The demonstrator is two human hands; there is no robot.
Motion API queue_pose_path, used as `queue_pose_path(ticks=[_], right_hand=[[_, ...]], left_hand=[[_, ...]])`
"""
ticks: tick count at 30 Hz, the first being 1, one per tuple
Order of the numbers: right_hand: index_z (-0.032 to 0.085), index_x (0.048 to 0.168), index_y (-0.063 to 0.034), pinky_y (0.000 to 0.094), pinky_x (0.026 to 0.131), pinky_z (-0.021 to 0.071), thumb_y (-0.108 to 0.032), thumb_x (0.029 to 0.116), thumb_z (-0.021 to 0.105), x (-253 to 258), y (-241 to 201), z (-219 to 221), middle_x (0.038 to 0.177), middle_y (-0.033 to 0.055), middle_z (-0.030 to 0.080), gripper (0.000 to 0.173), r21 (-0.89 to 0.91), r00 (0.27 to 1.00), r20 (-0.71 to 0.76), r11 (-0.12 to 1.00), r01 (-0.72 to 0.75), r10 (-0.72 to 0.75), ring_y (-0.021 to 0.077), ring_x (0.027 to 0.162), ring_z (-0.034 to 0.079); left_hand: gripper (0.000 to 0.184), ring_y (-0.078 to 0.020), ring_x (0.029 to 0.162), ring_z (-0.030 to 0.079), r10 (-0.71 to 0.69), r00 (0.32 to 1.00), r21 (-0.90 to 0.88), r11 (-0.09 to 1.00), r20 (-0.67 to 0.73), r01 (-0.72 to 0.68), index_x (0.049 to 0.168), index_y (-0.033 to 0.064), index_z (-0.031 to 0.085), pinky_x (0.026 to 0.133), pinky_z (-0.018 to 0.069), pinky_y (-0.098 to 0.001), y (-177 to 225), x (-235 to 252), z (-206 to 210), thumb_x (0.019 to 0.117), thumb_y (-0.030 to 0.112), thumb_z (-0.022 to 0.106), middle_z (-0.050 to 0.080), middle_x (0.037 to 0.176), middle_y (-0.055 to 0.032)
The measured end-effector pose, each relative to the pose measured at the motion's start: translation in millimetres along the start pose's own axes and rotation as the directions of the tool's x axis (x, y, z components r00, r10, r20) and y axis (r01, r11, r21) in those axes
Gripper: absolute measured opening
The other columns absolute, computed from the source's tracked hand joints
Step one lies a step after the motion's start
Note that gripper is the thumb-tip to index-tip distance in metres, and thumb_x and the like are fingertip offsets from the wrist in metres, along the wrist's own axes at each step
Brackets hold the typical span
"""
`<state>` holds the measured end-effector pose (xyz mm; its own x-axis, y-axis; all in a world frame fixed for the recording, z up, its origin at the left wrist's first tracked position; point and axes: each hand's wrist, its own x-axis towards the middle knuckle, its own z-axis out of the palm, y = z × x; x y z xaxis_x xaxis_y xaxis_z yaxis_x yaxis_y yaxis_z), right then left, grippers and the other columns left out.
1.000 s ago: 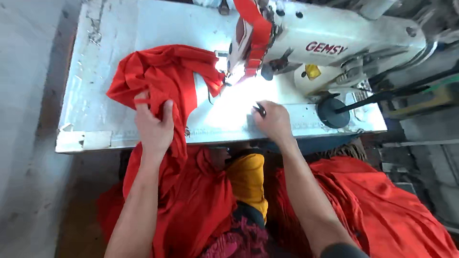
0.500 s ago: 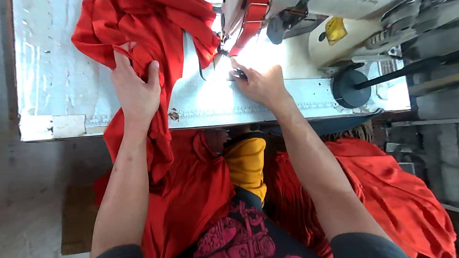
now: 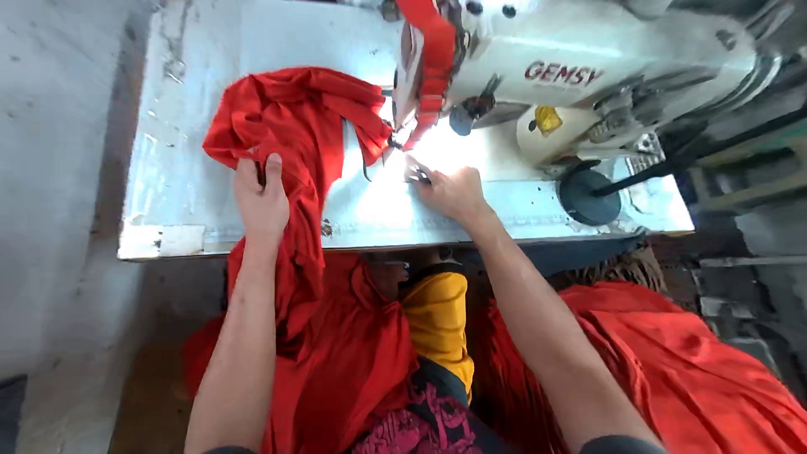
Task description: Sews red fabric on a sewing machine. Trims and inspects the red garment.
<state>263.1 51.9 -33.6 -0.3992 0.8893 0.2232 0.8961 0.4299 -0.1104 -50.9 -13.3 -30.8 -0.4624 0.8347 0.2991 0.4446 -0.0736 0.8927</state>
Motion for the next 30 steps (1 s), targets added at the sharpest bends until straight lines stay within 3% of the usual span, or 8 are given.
queue_pose_path(ticks=[3,6,11,15,18,22,25,30], right_hand=[[0.073,0.115,-0.0113,0.0604,0.063,0.0556,-0.036,0.0997,0.063,-38,-35,-19,0.098,0.0172,0.07,0.031,0.156,0.978,0.02,0.966,-0.206,0.206,0.0382,0.08,0.07],[0.073,0.124,-0.0091,0.0504,0.058,0.0568,-0.046,0.0985,0.062,-96,-81,-11,0.099,0.0136,0.073,0.046,0.352,0.977,-0.064,0.92,-0.171,0.206,0.0287,0.073,0.071],[0.063,0.137,-0.01,0.0412,0.08,0.0613,-0.05,0.0966,0.065,-146,-148,-13,0.122,0.009,0.071,0.057,0.723,0.973,0.225,0.677,-0.137,-0.043,0.018,0.097,0.071],[0.065,0.133,-0.0075,0.0323,0.075,0.0601,-0.029,0.1024,0.059,-148,-168,-30,0.107,0.0094,0.07,0.038,0.769,0.972,0.073,0.633,0.089,-0.225,0.0154,0.089,0.069],[0.068,0.131,-0.0095,0.0269,0.06,0.0548,-0.031,0.1033,0.06,-144,-175,-41,0.095,0.006,0.069,0.036,0.743,0.968,-0.097,0.631,0.224,-0.23,0.0112,0.073,0.065],[0.071,0.126,-0.0044,0.0253,0.062,0.0555,-0.028,0.1023,0.062,-133,-182,-54,0.096,0.0086,0.074,0.035,0.713,0.977,-0.186,0.67,0.206,-0.103,0.011,0.073,0.067],[0.072,0.124,-0.0035,0.025,0.063,0.0568,-0.028,0.1014,0.063,-130,-185,-50,0.096,0.0092,0.075,0.034,0.688,0.975,-0.217,0.7,0.188,-0.049,0.0121,0.075,0.07],[0.072,0.124,-0.0038,0.0256,0.063,0.0561,-0.026,0.1012,0.063,-129,-184,-49,0.097,0.0091,0.074,0.034,0.686,0.977,-0.209,0.708,0.171,-0.033,0.0123,0.075,0.069]], left_hand=[[0.032,-0.0076,0.105,0.066,-0.156,0.987,-0.25,0.958,-0.042,0.141,0.122,0.0056,0.064,0.098,0.055,-0.0351,13,-32,-38,0.1079,0.032,0.052,0.069,0.112,-0.0008],[0.02,-0.0059,0.104,0.068,-0.216,0.969,-0.414,0.898,-0.118,0.15,0.12,0.0119,0.065,0.095,0.0571,-0.0327,22,-83,-74,0.1065,0.021,0.054,0.071,0.11,0.0058],[0.032,-0.0006,0.081,0.071,-0.327,0.935,-0.564,0.802,-0.136,0.199,0.09,0.023,0.068,0.08,0.0605,-0.0235,36,-134,-97,0.1087,0.016,0.044,0.074,0.084,0.0117],[0.024,-0.0053,0.085,0.073,-0.276,0.949,-0.574,0.806,-0.151,0.143,0.097,0.0159,0.068,0.082,0.0617,-0.0269,39,-144,-98,0.1069,0.01,0.047,0.076,0.09,0.0059],[0.013,-0.0046,0.089,0.071,-0.222,0.967,-0.531,0.838,-0.125,0.124,0.103,0.0168,0.07,0.083,0.0608,-0.0256,41,-152,-92,0.1023,0.011,0.059,0.075,0.096,0.0079],[0.018,0.0025,0.078,0.062,-0.125,0.99,-0.432,0.891,0.065,0.14,0.11,0.019,0.07,0.073,0.054,-0.0182,48,-167,-79,0.1071,0.02,0.053,0.067,0.088,0.0147],[0.025,0.0014,0.088,0.064,-0.104,0.984,-0.471,0.867,0.148,0.162,0.113,0.016,0.07,0.083,0.0548,-0.0209,53,-173,-70,0.1097,0.021,0.046,0.069,0.095,0.0132],[0.027,0.0,0.094,0.066,-0.063,0.981,-0.473,0.869,0.185,0.145,0.117,0.0125,0.069,0.086,0.0554,-0.0227,57,-175,-66,0.1106,0.021,0.044,0.071,0.101,0.0107]])
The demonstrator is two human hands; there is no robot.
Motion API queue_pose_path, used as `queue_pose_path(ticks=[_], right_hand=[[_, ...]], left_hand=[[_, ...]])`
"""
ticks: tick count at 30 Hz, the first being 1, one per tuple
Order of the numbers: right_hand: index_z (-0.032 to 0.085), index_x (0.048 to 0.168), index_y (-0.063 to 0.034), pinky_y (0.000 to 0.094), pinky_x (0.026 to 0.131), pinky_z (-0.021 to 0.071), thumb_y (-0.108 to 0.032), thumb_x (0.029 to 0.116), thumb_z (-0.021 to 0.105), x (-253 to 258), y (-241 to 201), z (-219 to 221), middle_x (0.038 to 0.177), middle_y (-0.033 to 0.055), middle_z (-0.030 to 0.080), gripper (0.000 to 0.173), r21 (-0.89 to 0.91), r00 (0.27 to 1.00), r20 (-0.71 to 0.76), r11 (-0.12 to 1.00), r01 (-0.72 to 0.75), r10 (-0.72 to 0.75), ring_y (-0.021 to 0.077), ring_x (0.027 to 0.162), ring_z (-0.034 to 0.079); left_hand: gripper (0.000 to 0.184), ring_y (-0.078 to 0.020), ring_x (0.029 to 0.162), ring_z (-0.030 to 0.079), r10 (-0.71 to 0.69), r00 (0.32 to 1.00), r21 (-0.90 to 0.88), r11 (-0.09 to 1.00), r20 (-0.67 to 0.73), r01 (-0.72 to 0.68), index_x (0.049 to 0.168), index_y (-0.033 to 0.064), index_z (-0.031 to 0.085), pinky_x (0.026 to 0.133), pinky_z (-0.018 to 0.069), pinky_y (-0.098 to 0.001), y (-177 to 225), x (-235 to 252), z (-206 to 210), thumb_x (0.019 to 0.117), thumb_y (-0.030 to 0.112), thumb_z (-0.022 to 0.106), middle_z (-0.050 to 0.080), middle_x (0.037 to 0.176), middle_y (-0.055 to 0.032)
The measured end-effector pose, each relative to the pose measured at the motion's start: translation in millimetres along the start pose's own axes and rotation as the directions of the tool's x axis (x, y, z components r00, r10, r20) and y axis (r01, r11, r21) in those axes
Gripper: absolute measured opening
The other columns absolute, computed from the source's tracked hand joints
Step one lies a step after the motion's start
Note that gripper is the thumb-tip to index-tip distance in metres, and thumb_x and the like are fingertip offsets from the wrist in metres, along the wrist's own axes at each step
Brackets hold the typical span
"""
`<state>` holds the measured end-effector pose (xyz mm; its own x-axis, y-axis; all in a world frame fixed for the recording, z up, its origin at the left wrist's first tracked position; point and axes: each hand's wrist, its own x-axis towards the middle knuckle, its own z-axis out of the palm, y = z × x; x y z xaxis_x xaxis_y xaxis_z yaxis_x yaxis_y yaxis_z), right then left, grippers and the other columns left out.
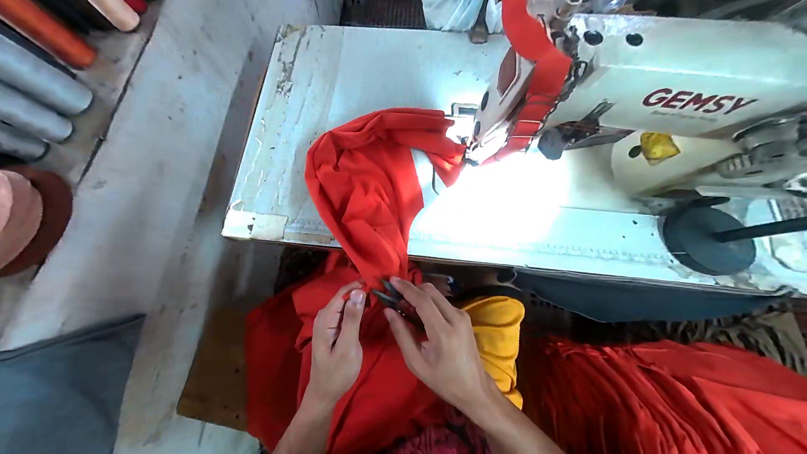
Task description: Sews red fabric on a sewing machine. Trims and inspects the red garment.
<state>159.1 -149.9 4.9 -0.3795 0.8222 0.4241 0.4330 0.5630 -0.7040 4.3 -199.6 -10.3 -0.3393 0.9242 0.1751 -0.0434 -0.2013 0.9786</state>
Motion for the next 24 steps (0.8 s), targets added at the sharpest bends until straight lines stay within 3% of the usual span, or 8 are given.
queue_pose_path(ticks=[9,13,20,24], right_hand=[[0.07,0.127,-0.0047,0.0244,0.058,0.0529,-0.026,0.0996,0.064,-5,7,6,0.093,0.0063,0.069,0.035,-0.011,1.0,-0.003,1.0,0.019,-0.019,0.0107,0.072,0.064],[0.071,0.125,-0.0039,0.0242,0.056,0.0516,-0.024,0.099,0.064,-5,7,7,0.092,0.006,0.069,0.034,-0.035,0.999,-0.038,0.999,0.014,-0.015,0.0099,0.071,0.063],[0.072,0.123,-0.0029,0.0245,0.056,0.0524,-0.018,0.099,0.065,-5,9,11,0.091,0.0077,0.069,0.029,-0.1,0.992,-0.091,0.992,0.078,-0.087,0.0124,0.072,0.065],[0.071,0.127,-0.0052,0.0262,0.059,0.0541,-0.024,0.1017,0.06,-6,7,8,0.095,0.0075,0.07,0.033,-0.082,0.998,-0.04,0.995,0.055,-0.058,0.0128,0.076,0.066]], left_hand=[[0.027,0.0062,0.075,0.057,0.036,0.999,0.133,0.99,0.04,-0.041,0.115,0.0074,0.066,0.069,0.0483,-0.0138,1,-1,2,0.1107,0.018,0.042,0.063,0.084,0.0134],[0.029,0.0075,0.059,0.042,0.04,0.997,0.227,0.972,0.062,-0.053,0.113,0.0061,0.066,0.054,0.0369,-0.0102,1,-1,4,0.1111,0.02,0.041,0.049,0.07,0.0138],[0.03,0.0074,0.058,0.043,0.053,0.995,0.271,0.96,0.08,-0.073,0.113,0.0042,0.066,0.054,0.0375,-0.0103,0,0,4,0.1109,0.02,0.041,0.049,0.07,0.0128],[0.029,0.0071,0.059,0.043,0.075,0.995,0.247,0.965,0.066,-0.089,0.112,0.0051,0.065,0.055,0.0384,-0.0111,-1,1,4,0.111,0.019,0.04,0.05,0.071,0.0128]])
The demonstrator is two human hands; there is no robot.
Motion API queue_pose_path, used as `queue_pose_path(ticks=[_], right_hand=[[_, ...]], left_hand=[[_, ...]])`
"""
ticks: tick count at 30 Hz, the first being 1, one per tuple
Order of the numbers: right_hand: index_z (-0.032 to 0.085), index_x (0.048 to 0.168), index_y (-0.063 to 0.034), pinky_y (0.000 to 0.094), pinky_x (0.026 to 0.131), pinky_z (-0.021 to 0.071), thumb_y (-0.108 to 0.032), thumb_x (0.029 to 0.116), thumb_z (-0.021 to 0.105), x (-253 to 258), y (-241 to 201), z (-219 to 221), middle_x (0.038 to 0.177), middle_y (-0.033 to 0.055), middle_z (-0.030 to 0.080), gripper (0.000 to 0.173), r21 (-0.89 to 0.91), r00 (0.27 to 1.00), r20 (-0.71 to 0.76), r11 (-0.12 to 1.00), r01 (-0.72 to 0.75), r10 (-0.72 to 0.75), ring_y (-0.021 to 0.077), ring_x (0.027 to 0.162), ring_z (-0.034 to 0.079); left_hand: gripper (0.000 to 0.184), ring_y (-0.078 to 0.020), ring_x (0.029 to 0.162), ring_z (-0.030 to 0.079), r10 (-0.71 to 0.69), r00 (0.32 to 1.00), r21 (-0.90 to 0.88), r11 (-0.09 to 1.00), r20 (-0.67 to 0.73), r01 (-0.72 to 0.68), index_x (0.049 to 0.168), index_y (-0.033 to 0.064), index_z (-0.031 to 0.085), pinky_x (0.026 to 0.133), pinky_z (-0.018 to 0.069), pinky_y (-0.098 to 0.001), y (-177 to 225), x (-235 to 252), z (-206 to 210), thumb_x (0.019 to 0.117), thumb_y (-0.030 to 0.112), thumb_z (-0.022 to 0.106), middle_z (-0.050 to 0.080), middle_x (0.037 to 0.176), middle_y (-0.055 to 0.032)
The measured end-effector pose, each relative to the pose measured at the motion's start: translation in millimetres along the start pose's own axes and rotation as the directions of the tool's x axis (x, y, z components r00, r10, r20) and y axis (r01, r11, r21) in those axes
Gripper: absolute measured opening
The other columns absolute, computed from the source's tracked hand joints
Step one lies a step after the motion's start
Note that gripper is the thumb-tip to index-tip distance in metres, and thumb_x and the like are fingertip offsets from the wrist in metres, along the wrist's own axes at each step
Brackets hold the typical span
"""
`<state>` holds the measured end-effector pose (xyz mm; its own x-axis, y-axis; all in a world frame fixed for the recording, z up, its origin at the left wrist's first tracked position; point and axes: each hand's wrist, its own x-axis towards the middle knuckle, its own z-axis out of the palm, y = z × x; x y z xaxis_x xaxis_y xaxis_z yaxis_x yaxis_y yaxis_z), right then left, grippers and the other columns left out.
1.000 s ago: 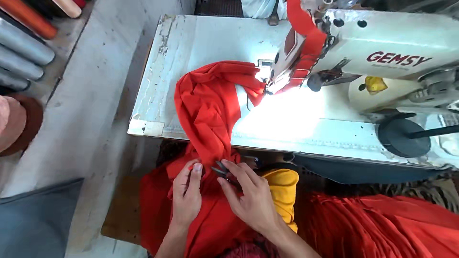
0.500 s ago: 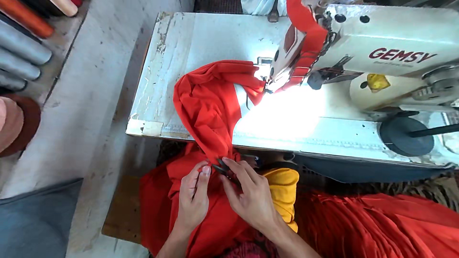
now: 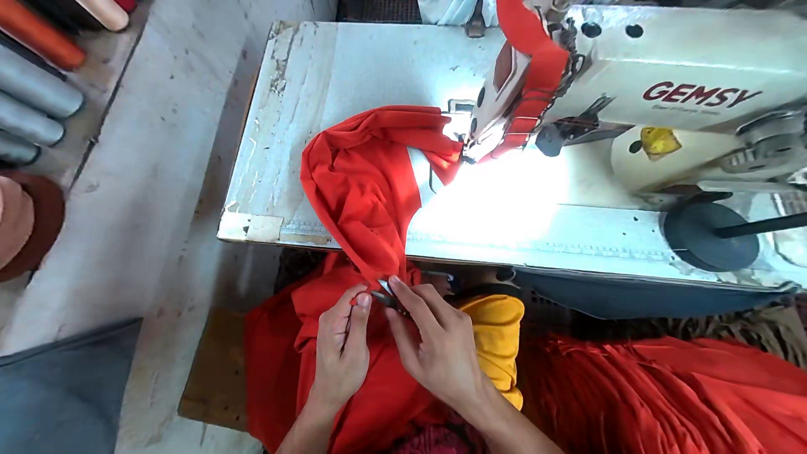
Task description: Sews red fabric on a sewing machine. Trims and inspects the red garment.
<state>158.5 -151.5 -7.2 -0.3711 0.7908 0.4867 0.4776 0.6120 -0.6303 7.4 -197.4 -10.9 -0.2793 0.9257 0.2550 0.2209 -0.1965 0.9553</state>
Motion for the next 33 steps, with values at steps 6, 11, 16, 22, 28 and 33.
queue_pose_path(ticks=[6,11,16,22,28,33], right_hand=[[0.063,0.133,-0.0014,0.0267,0.069,0.0591,-0.03,0.1086,0.05,-2,-3,-10,0.103,0.0053,0.075,0.04,0.269,0.977,0.144,0.944,-0.189,0.155,0.0069,0.081,0.069],[0.064,0.133,-0.0017,0.0228,0.064,0.0564,-0.027,0.1012,0.064,-2,-3,-5,0.104,0.007,0.074,0.041,0.244,0.987,0.101,0.958,-0.149,0.128,0.0062,0.078,0.067],[0.067,0.132,-0.0034,0.0258,0.064,0.0577,-0.024,0.0999,0.065,-2,-2,-3,0.103,0.007,0.074,0.038,0.201,0.989,0.104,0.971,-0.127,0.108,0.0092,0.08,0.069],[0.067,0.131,-0.0034,0.0263,0.061,0.0572,-0.024,0.0995,0.064,-2,-1,-3,0.1,0.0069,0.074,0.038,0.168,0.99,0.097,0.978,-0.122,0.107,0.0099,0.077,0.069],[0.072,0.127,-0.0065,0.0255,0.056,0.0528,-0.017,0.1022,0.059,-2,3,-1,0.087,0.0049,0.071,0.03,0.15,0.998,0.06,0.988,-0.041,0.032,0.0103,0.069,0.065],[0.069,0.127,-0.0009,0.0218,0.058,0.0528,-0.022,0.1015,0.062,-4,5,-4,0.089,0.0065,0.071,0.034,0.19,0.998,-0.002,0.98,-0.058,0.06,0.0066,0.068,0.062]], left_hand=[[0.028,0.0071,0.059,0.043,-0.021,1.0,0.01,1.0,-0.008,0.021,0.113,0.0065,0.065,0.056,0.0381,-0.0106,1,2,-3,0.1109,0.02,0.041,0.049,0.071,0.0134],[0.027,0.0077,0.059,0.043,-0.018,1.0,-0.015,1.0,-0.003,0.018,0.113,0.0061,0.066,0.055,0.0375,-0.0099,0,0,0,0.1104,0.018,0.041,0.05,0.071,0.0135],[0.028,0.0069,0.058,0.041,-0.01,1.0,-0.004,1.0,0.003,0.01,0.112,0.0058,0.065,0.054,0.0362,-0.0107,1,-1,-1,0.1108,0.019,0.041,0.048,0.069,0.013],[0.031,0.0084,0.062,0.046,0.028,0.998,0.134,0.99,0.047,-0.034,0.11,0.0029,0.065,0.059,0.0403,-0.0093,2,-1,-1,0.1112,0.02,0.04,0.052,0.072,0.0105],[0.031,0.0086,0.065,0.048,0.032,0.997,0.139,0.989,0.075,-0.042,0.109,0.0026,0.065,0.061,0.0419,-0.0088,4,1,-3,0.1113,0.02,0.04,0.054,0.073,0.0096],[0.02,0.0053,0.064,0.048,-0.04,0.999,-0.049,0.998,0.017,0.041,0.105,0.0087,0.062,0.058,0.0413,-0.0115,2,2,-2,0.1097,0.017,0.044,0.053,0.078,0.0111]])
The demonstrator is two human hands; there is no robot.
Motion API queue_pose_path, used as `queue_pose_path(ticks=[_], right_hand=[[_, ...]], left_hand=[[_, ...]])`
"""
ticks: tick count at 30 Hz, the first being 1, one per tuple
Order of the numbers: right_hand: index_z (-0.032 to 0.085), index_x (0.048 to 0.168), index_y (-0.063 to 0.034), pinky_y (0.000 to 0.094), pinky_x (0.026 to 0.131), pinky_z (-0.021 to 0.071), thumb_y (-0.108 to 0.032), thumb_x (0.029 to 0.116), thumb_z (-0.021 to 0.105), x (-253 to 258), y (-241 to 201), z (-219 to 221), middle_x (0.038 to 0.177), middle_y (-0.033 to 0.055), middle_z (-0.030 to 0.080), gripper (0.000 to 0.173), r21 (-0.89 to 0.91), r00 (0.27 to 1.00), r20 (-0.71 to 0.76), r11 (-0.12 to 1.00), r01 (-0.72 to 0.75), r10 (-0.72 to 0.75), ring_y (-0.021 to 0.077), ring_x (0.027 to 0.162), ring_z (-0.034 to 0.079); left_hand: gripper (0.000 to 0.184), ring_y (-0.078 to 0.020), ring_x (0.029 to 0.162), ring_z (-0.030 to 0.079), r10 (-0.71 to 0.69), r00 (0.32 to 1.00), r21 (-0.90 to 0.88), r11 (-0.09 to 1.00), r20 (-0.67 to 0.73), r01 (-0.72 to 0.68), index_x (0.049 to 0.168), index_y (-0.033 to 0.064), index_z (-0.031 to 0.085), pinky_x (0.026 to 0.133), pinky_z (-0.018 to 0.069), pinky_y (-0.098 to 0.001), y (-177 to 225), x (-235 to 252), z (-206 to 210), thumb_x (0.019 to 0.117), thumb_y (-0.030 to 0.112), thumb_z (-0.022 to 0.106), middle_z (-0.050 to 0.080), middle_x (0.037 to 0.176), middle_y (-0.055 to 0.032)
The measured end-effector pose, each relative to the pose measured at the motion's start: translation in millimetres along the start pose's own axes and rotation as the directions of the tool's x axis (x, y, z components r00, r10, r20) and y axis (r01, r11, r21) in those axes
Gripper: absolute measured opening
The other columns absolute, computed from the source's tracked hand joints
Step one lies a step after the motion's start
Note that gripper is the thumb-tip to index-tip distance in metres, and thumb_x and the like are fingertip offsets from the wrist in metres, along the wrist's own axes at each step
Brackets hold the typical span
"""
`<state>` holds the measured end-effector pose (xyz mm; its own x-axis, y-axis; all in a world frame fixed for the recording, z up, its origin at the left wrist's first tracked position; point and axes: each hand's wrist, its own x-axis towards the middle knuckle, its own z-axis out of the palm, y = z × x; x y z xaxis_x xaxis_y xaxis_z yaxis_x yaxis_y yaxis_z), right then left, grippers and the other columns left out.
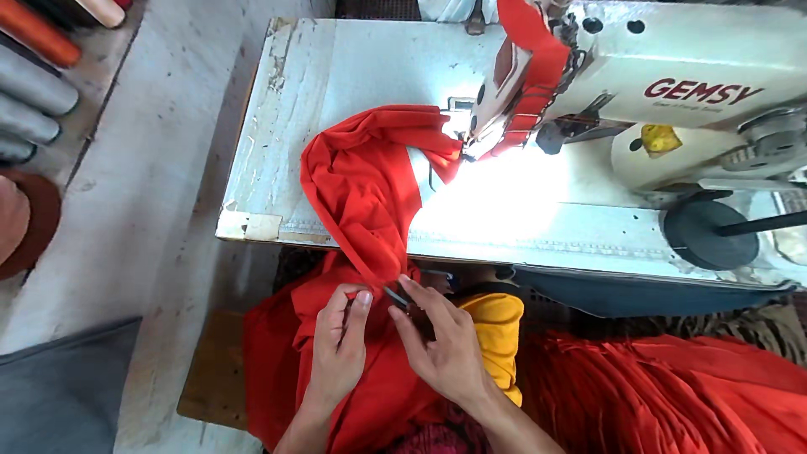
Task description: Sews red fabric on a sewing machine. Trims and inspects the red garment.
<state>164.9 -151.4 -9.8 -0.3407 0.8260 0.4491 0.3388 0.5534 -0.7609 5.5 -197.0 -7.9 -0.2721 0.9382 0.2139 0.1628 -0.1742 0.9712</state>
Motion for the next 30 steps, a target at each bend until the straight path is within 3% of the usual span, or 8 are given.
queue_pose_path(ticks=[3,7,12,16,21,26,30], right_hand=[[0.069,0.127,-0.0014,0.0219,0.055,0.0507,-0.024,0.0997,0.065,-3,1,-3,0.088,0.0057,0.071,0.036,-0.013,1.0,0.007,1.0,0.005,-0.005,0.0062,0.064,0.06],[0.07,0.127,-0.0027,0.0219,0.056,0.0516,-0.023,0.0985,0.065,-8,1,-3,0.086,0.0058,0.071,0.035,-0.011,0.999,0.037,0.999,0.03,-0.03,0.0071,0.066,0.062],[0.069,0.128,-0.0034,0.022,0.054,0.0502,-0.023,0.0983,0.065,-9,2,-1,0.085,0.0054,0.069,0.036,-0.012,0.998,0.049,0.999,0.038,-0.037,0.0075,0.065,0.061],[0.069,0.128,-0.0027,0.0232,0.055,0.0513,-0.022,0.0978,0.065,-9,2,-1,0.086,0.006,0.07,0.036,-0.012,0.998,0.059,0.999,0.04,-0.039,0.0085,0.066,0.062],[0.07,0.127,-0.0027,0.0232,0.055,0.0513,-0.022,0.0976,0.065,-9,2,1,0.086,0.0061,0.07,0.036,-0.028,0.998,0.044,0.999,0.038,-0.037,0.0088,0.066,0.062],[0.07,0.126,-0.0021,0.0236,0.057,0.0531,-0.02,0.0971,0.066,-8,3,4,0.087,0.0073,0.071,0.035,-0.043,0.999,0.007,0.998,0.054,-0.054,0.01,0.068,0.064],[0.073,0.123,-0.0051,0.0247,0.054,0.0497,-0.013,0.0997,0.06,-9,5,7,0.077,0.0051,0.066,0.028,-0.084,0.99,0.006,0.987,0.14,-0.14,0.0117,0.062,0.06]], left_hand=[[0.016,0.0042,0.069,0.051,-0.038,0.999,-0.104,0.994,-0.019,0.036,0.105,0.0111,0.061,0.063,0.0441,-0.0124,0,1,0,0.109,0.016,0.046,0.056,0.083,0.0111],[0.016,0.0006,0.083,0.059,-0.075,0.997,-0.209,0.976,-0.034,0.066,0.105,0.0116,0.062,0.076,0.0516,-0.0177,2,1,1,0.1088,0.014,0.046,0.062,0.092,0.0088],[0.016,-0.0004,0.086,0.061,-0.077,0.997,-0.233,0.97,-0.029,0.068,0.106,0.0117,0.063,0.08,0.0531,-0.0198,2,0,2,0.1087,0.014,0.047,0.064,0.094,0.008],[0.016,0.0014,0.082,0.059,-0.08,0.996,-0.235,0.969,-0.033,0.07,0.105,0.0123,0.063,0.074,0.0511,-0.0166,1,-1,3,0.1082,0.015,0.048,0.063,0.091,0.0091],[0.016,0.0004,0.086,0.061,-0.068,0.998,-0.235,0.97,-0.011,0.063,0.106,0.0123,0.062,0.079,0.0525,-0.0186,1,-1,2,0.1085,0.014,0.047,0.064,0.094,0.009],[0.015,0.003,0.075,0.056,-0.052,0.999,-0.167,0.985,0.003,0.052,0.105,0.0114,0.062,0.068,0.0483,-0.0143,0,-2,3,0.1081,0.015,0.048,0.06,0.086,0.01],[0.016,0.0036,0.072,0.054,-0.054,0.999,-0.157,0.986,0.005,0.054,0.104,0.0115,0.062,0.066,0.0468,-0.0137,0,-3,4,0.1082,0.015,0.047,0.059,0.084,0.0106]])
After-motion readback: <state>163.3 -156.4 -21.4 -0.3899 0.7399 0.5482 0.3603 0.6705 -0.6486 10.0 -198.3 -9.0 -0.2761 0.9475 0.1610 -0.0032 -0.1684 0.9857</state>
